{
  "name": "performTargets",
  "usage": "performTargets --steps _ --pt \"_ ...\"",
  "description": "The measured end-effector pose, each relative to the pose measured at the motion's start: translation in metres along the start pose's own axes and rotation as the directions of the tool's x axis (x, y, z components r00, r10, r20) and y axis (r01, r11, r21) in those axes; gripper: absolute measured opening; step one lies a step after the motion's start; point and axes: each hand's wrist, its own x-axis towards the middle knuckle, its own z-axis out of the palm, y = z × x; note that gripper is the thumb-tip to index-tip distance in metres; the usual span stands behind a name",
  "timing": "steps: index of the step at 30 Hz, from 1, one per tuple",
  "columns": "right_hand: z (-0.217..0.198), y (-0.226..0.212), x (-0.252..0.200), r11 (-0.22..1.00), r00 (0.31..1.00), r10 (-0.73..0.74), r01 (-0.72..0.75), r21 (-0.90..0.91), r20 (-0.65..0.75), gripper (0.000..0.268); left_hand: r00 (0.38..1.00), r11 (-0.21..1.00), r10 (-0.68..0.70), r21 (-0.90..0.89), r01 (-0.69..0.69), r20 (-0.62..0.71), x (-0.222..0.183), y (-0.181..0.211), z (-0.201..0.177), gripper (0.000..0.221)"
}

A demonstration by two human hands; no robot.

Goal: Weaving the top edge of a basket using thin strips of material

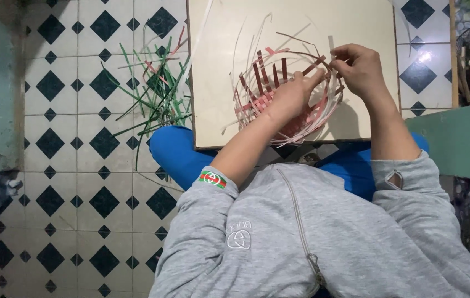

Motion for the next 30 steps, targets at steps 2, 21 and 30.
performTargets --steps 2,21,30 --pt "-0.001 -0.005 -0.003 1.000 1.000 0.014 -0.014 0.016 -0.014 0.026 1.000 1.000 -0.005 -0.021 0.005 0.012 0.000 -0.001 -0.001 0.075" --pt "0.021 0.022 0.013 0.874 0.969 -0.177 0.234 -0.426 0.170 0.021 0.994 0.994 -0.086 -0.059 0.089 0.065 -0.008 -0.001 -0.005 0.045" --pt "0.016 0.001 0.012 0.896 0.988 -0.021 0.088 -0.435 0.156 0.014 0.994 0.998 -0.060 -0.001 0.061 0.086 -0.010 -0.002 -0.004 0.057"
